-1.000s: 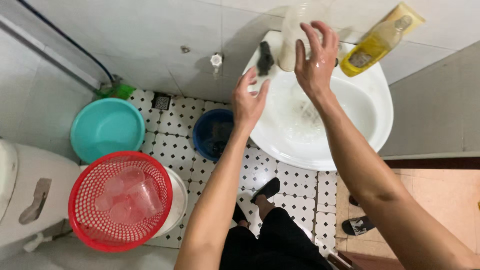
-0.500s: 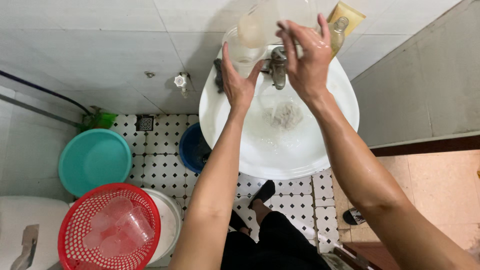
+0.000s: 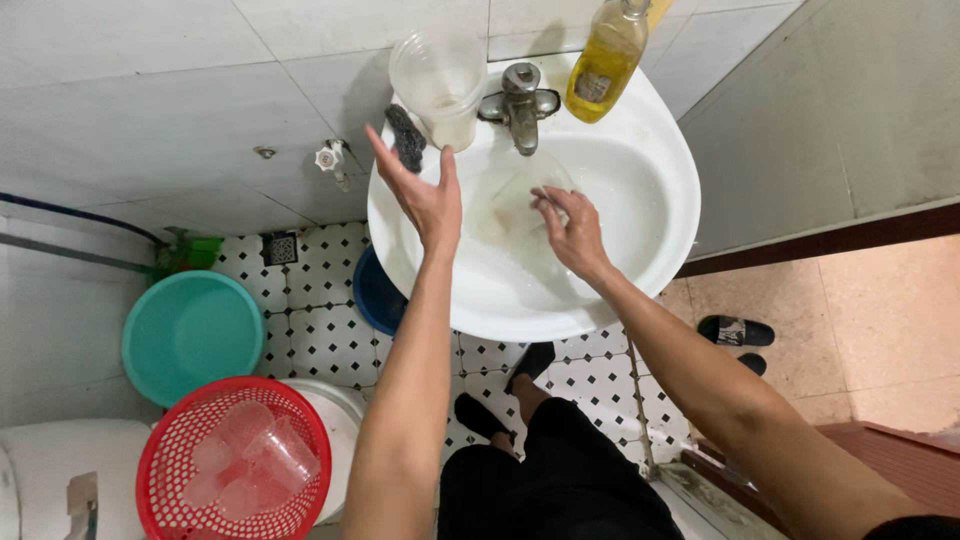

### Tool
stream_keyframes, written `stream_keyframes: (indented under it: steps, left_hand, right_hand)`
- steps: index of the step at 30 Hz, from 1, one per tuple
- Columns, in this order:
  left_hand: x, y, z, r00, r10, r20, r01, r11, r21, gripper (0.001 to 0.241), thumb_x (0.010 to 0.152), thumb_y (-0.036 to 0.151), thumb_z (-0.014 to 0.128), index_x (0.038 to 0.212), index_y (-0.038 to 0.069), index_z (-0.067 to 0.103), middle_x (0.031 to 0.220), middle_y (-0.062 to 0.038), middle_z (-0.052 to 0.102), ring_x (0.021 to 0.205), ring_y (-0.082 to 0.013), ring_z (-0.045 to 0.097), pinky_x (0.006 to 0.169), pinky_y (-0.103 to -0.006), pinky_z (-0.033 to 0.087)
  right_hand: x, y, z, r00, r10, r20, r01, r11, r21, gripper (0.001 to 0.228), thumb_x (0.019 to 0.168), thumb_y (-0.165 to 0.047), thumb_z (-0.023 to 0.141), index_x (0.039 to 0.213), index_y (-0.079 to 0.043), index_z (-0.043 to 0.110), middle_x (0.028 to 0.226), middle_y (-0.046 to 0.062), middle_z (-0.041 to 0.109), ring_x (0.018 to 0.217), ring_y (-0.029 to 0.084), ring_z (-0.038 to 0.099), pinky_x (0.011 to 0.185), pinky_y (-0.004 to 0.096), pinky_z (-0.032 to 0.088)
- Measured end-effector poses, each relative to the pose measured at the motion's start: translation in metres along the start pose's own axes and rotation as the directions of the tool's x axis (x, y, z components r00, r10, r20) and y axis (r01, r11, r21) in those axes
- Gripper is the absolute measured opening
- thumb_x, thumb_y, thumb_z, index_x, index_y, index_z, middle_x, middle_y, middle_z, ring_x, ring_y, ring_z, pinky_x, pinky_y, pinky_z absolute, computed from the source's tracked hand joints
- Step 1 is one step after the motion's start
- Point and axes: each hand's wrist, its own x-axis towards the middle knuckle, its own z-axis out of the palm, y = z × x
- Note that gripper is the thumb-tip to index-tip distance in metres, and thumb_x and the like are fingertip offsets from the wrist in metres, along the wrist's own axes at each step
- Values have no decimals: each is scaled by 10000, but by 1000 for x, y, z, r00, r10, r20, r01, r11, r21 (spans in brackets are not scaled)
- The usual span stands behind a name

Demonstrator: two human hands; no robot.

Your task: The person washes multiple clear plastic cups in a white sink using running water and a yellow sponge. They scrub the inside and outside of each cup, rinse them, and place the cleaned cups into a red basket on the floor.

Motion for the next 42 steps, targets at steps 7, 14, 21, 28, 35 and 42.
stream_keyframes:
  steps: [7, 14, 21, 28, 35, 42]
  left_hand:
    - [-81, -77, 30, 311, -867, 389, 934, 203, -294, 1064, 873, 671, 708, 1407, -203, 419, 1435, -395, 460, 1278, -579, 505, 995, -649, 449]
    - [-84, -101, 68, 107, -806, 582, 804, -275, -527, 1324, 663, 743, 797, 1568, 1, 179, 1521, -233, 335, 1385, -393, 383, 1199, -519, 300]
    - [-89, -88, 85, 236, -921, 309, 814, 14, -581, 1204, 612, 551, 823, 1557, 183, 174, 1483, -163, 466, 1321, -342, 506, 1048, -496, 465]
    - [-94, -68, 91, 379, -912, 155, 758, 210, -618, 1203, 683, 470, 794, 1595, 189, 61, 1545, -112, 405, 1325, -312, 502, 1040, -515, 471]
    - [-96, -67, 106, 455, -757, 469, 827, 165, -537, 1057, 766, 494, 800, 1591, 113, 260, 1543, -89, 399, 1330, -282, 471, 1107, -448, 458]
    - [-94, -68, 82, 293, -736, 611, 920, 43, -390, 902, 794, 544, 754, 1513, 144, 386, 1382, -124, 534, 1232, -275, 517, 1050, -457, 398]
  right_hand:
    - [29, 6, 29, 981, 34, 188, -34, 999, -7, 267, 1010, -182, 573, 1210, -72, 712, 979, 57, 785, 741, 266, 716, 1257, 573, 139]
    - [17, 95, 33, 968, 218, -121, -203, 971, 125, 371, 1047, -303, 578, 1137, 29, 719, 1025, 180, 753, 966, 335, 688, 997, 541, 510]
    - [28, 131, 35, 904, 227, 364, -18, 868, -496, 585, 745, -300, 746, 1283, -79, 686, 1145, 214, 726, 1033, 403, 677, 924, 457, 523]
    - [15, 80, 26, 702, 521, 485, -675, 270, 687, 454, 1032, -277, 556, 1310, 78, 604, 1183, 135, 686, 1093, 249, 623, 1028, 424, 453]
    - [0, 77, 59, 825, 312, 471, -531, 712, 459, 448, 1100, -320, 432, 1366, 14, 565, 1325, 116, 631, 1316, 268, 539, 1129, 400, 405]
    - [2, 87, 35, 845, 139, 516, -200, 978, 65, 327, 997, -127, 529, 1316, -91, 591, 1194, 138, 673, 1170, 263, 605, 1016, 384, 506]
